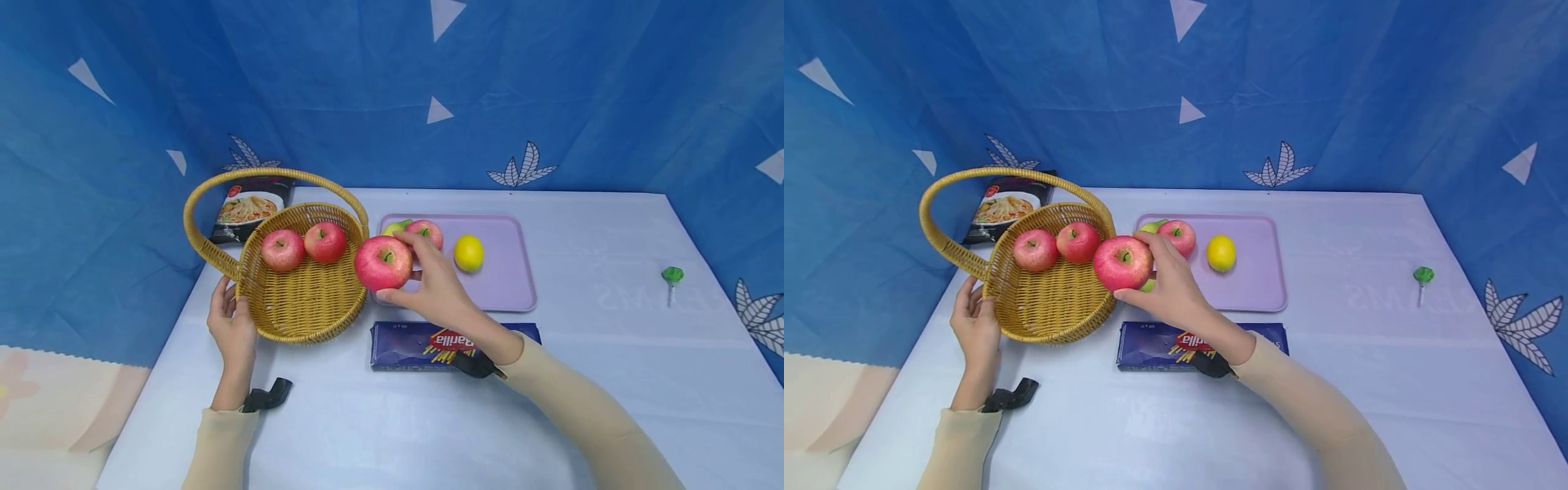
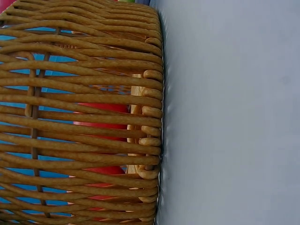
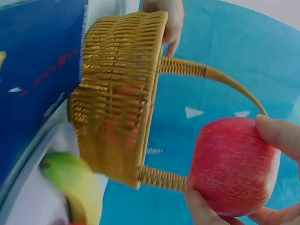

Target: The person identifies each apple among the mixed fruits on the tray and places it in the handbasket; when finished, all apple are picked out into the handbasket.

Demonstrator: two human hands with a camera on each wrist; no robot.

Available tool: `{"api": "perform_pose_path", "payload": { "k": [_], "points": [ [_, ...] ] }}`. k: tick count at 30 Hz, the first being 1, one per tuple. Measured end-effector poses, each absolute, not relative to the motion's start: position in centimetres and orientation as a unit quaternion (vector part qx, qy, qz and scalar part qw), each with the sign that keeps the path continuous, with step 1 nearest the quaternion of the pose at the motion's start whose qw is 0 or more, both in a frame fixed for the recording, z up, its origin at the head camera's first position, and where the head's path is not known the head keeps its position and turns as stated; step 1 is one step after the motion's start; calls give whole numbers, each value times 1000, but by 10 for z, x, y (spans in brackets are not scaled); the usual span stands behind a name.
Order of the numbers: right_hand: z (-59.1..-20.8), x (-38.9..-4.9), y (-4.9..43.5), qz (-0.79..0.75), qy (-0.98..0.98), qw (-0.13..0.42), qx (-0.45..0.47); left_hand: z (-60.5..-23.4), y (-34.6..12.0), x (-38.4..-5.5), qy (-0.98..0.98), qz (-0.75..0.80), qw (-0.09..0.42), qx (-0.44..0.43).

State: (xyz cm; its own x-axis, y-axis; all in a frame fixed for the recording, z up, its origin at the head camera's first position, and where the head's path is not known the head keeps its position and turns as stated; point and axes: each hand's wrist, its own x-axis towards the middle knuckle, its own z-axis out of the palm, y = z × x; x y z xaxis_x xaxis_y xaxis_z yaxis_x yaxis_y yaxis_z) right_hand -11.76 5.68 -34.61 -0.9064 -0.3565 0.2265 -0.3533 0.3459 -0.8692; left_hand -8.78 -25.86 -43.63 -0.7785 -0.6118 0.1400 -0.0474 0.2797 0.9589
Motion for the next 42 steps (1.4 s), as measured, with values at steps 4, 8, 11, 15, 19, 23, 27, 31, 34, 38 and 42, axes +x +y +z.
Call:
{"api": "perform_pose_path", "payload": {
  "k": [4,8,11,15,19,23,27,31,34,38,42],
  "points": [
    [-344,-125,36,-510,826,1,-241,-436,-258,-88,-759,-559,256,215],
    [-346,-132,13,-488,834,9,-255,-437,-258,-89,-758,-560,257,213],
    [-348,-139,-5,-477,839,12,-263,-437,-258,-90,-759,-560,257,212],
    [-354,-150,-30,-472,839,12,-271,-437,-258,-90,-761,-556,257,212],
    [-365,-161,-51,-463,843,22,-275,-438,-258,-90,-762,-556,254,214],
    [-376,-168,-68,-447,847,30,-285,-438,-258,-89,-761,-556,251,220],
    [-384,-172,-81,-438,847,40,-300,-438,-259,-88,-760,-557,251,221],
    [-391,-175,-90,-420,853,57,-304,-439,-259,-87,-761,-556,254,217],
    [-396,-176,-95,-401,863,66,-302,-439,-260,-87,-764,-553,254,214],
    [-398,-177,-101,-368,874,71,-309,-439,-260,-87,-766,-552,255,210],
    [-399,-179,-106,-331,882,75,-327,-438,-260,-87,-763,-557,253,211]
  ]
}}
